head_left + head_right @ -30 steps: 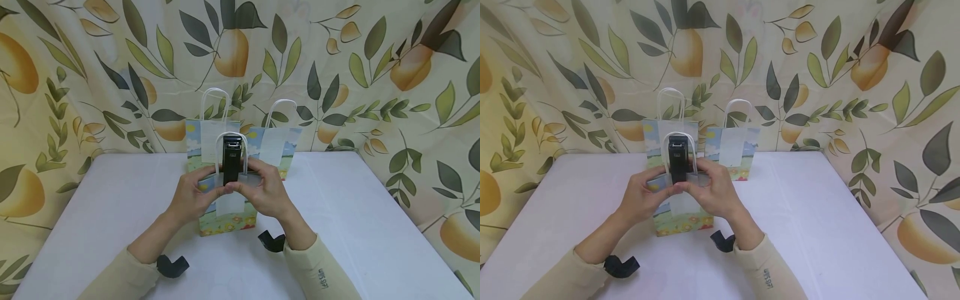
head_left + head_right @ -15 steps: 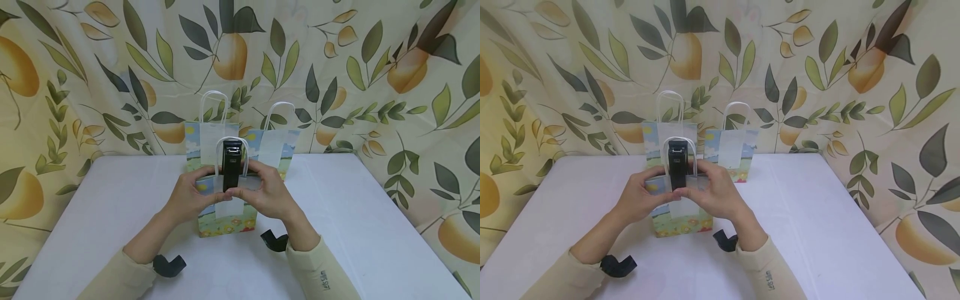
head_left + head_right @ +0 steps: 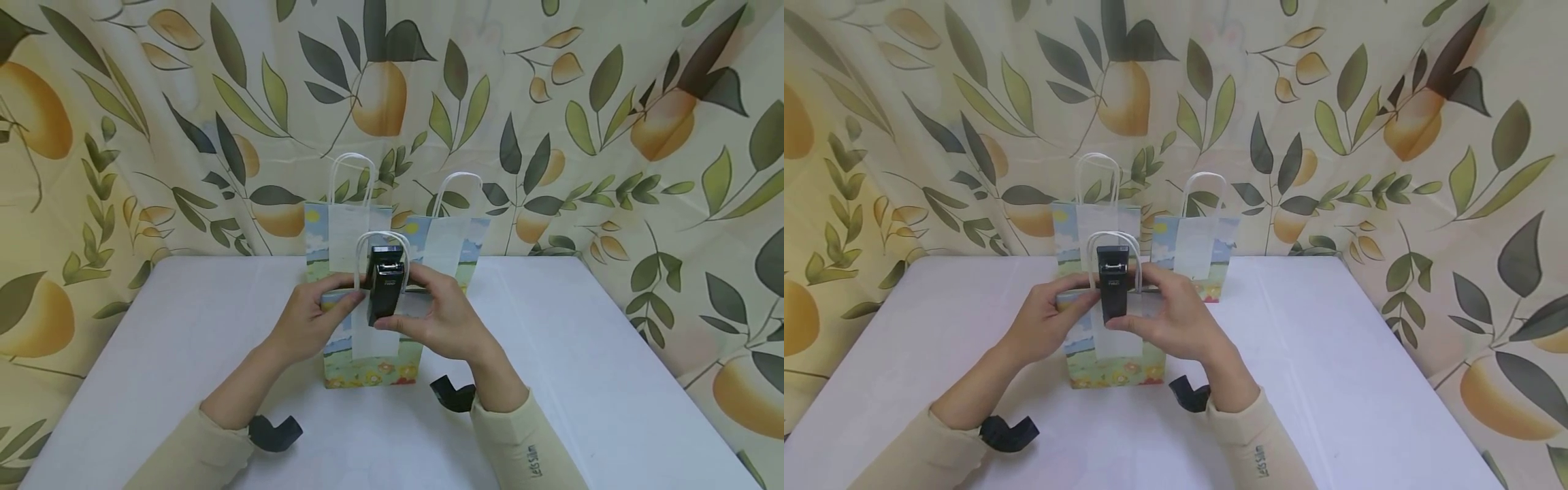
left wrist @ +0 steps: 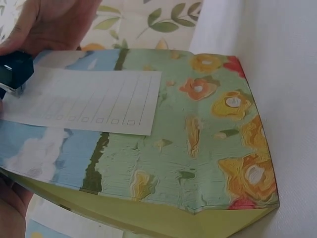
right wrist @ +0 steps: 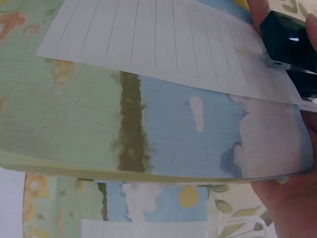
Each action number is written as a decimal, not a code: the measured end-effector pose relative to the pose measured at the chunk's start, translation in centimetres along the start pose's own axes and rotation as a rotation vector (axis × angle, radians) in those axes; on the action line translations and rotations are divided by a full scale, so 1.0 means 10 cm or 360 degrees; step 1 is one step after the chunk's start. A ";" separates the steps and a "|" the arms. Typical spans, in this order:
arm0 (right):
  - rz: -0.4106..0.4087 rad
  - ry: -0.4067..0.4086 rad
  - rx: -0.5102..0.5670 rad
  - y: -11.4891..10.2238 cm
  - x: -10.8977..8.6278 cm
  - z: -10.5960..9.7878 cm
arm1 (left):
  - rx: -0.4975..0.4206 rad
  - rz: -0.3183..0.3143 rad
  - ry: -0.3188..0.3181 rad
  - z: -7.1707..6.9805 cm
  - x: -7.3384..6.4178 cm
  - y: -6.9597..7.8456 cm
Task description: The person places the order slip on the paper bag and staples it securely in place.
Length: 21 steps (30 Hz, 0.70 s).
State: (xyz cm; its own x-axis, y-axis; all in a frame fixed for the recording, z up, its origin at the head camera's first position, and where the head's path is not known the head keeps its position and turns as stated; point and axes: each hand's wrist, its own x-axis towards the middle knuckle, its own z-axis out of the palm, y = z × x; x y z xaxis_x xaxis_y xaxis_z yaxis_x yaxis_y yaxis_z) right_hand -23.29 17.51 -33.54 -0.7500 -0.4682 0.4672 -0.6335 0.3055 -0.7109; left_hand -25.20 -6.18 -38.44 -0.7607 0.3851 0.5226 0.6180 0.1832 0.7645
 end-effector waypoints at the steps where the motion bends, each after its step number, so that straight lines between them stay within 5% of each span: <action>1: -0.0021 0.0014 -0.0010 0.00 0.00 -0.01 | 0.0000 0.0000 0.0007 0.00 0.00 0.00; 10: -0.0315 0.0227 0.0036 0.00 0.01 -0.08 | -0.0061 -0.0100 0.0014 0.02 0.00 0.01; 21: -0.0530 0.0381 0.0217 -0.07 0.04 -0.11 | -0.0399 -0.0330 -0.0102 0.03 0.00 0.02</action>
State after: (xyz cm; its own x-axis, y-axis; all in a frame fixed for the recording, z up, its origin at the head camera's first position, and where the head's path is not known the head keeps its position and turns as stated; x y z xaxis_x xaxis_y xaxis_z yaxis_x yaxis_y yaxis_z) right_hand -23.30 18.00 -32.30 -0.5420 -0.3121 0.7803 -0.8296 0.0506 -0.5560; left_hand -24.96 -5.88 -38.40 -0.8463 0.4203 0.3273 0.3770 0.0385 0.9254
